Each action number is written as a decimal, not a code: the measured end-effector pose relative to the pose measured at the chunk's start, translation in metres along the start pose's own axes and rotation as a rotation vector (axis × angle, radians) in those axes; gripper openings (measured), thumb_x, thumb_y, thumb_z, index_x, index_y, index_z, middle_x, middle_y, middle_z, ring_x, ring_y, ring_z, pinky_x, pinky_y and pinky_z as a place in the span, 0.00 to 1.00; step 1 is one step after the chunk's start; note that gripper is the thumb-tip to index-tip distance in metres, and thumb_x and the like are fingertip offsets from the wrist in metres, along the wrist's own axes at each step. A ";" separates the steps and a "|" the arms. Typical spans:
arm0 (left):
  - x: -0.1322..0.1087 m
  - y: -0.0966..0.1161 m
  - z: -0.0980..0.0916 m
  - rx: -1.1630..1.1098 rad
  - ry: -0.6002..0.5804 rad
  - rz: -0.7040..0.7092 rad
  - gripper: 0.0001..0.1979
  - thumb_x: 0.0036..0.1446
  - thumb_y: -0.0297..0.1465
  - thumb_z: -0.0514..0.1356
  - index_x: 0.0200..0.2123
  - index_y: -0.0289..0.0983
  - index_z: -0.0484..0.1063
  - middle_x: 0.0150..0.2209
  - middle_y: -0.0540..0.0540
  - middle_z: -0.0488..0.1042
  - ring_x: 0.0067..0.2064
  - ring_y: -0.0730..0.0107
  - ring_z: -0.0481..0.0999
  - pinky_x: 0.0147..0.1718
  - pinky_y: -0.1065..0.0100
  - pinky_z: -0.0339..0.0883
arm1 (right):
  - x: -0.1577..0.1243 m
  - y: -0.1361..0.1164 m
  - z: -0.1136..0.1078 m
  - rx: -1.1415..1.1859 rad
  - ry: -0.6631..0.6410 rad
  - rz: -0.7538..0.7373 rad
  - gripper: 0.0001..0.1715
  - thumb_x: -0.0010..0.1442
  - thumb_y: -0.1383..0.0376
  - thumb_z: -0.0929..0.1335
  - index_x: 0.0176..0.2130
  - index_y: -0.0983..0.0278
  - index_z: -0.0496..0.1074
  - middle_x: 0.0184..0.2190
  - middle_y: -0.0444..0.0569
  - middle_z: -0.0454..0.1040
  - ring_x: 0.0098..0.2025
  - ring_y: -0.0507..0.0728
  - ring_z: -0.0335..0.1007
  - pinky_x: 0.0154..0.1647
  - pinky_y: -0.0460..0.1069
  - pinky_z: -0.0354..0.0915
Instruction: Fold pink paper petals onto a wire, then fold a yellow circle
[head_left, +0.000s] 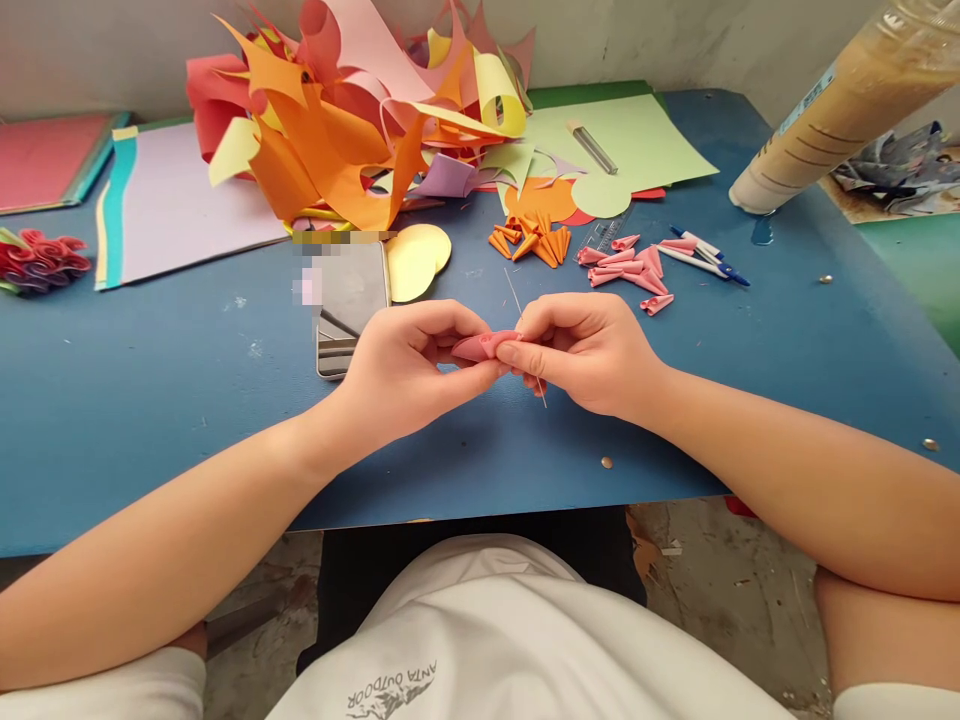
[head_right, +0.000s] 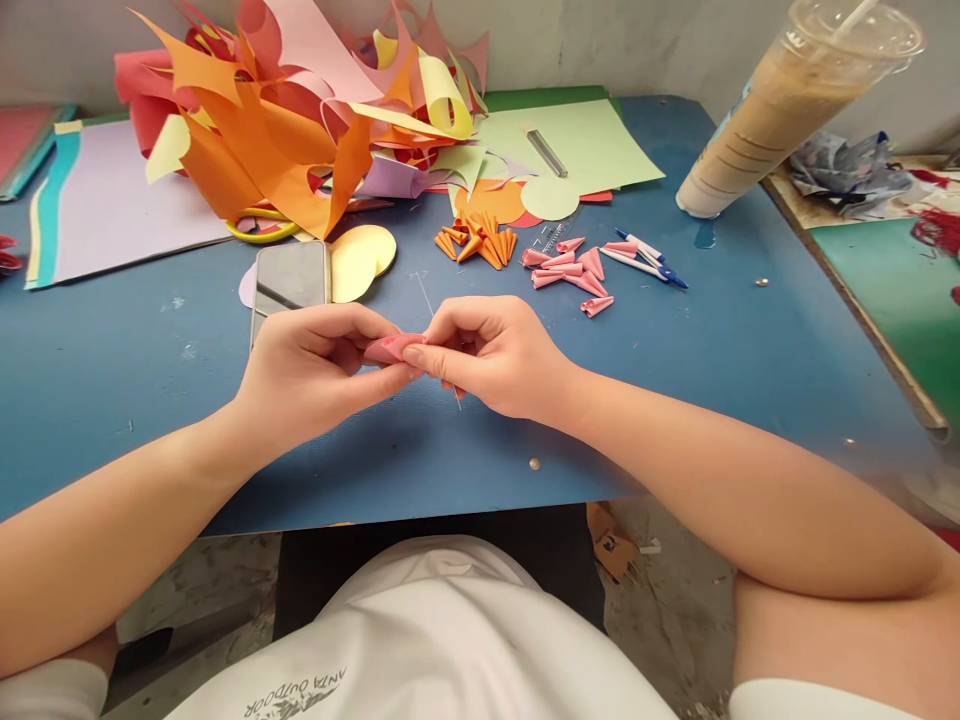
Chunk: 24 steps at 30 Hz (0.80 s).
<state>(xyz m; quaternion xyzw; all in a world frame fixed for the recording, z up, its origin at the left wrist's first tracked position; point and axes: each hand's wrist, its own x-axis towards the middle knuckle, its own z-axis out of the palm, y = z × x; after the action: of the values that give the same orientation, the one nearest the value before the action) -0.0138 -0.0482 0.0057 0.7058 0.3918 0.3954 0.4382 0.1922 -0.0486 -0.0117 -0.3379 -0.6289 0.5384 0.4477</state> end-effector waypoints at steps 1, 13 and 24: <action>0.000 0.000 0.000 0.002 -0.002 0.011 0.09 0.51 0.30 0.75 0.30 0.39 0.77 0.28 0.51 0.79 0.29 0.73 0.76 0.30 0.70 0.76 | -0.001 0.000 0.000 -0.006 0.001 -0.019 0.23 0.58 0.49 0.79 0.29 0.65 0.76 0.22 0.43 0.74 0.21 0.49 0.68 0.20 0.45 0.67; 0.000 0.004 -0.002 -0.034 0.034 -0.115 0.24 0.50 0.39 0.77 0.45 0.40 0.74 0.34 0.48 0.84 0.37 0.64 0.86 0.40 0.64 0.83 | 0.000 -0.002 -0.003 -0.185 -0.045 -0.193 0.11 0.68 0.59 0.74 0.39 0.64 0.82 0.31 0.47 0.76 0.26 0.50 0.72 0.26 0.45 0.69; 0.000 0.005 -0.006 -0.018 -0.033 -0.148 0.18 0.49 0.40 0.77 0.39 0.39 0.79 0.31 0.48 0.82 0.33 0.65 0.84 0.37 0.64 0.83 | -0.001 -0.002 -0.001 -0.073 -0.070 -0.036 0.14 0.64 0.58 0.76 0.34 0.66 0.78 0.26 0.45 0.76 0.22 0.49 0.69 0.21 0.46 0.68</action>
<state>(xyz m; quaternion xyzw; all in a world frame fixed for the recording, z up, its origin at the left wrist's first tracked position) -0.0182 -0.0478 0.0123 0.6773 0.4321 0.3536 0.4791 0.1933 -0.0499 -0.0101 -0.3236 -0.6692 0.5184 0.4227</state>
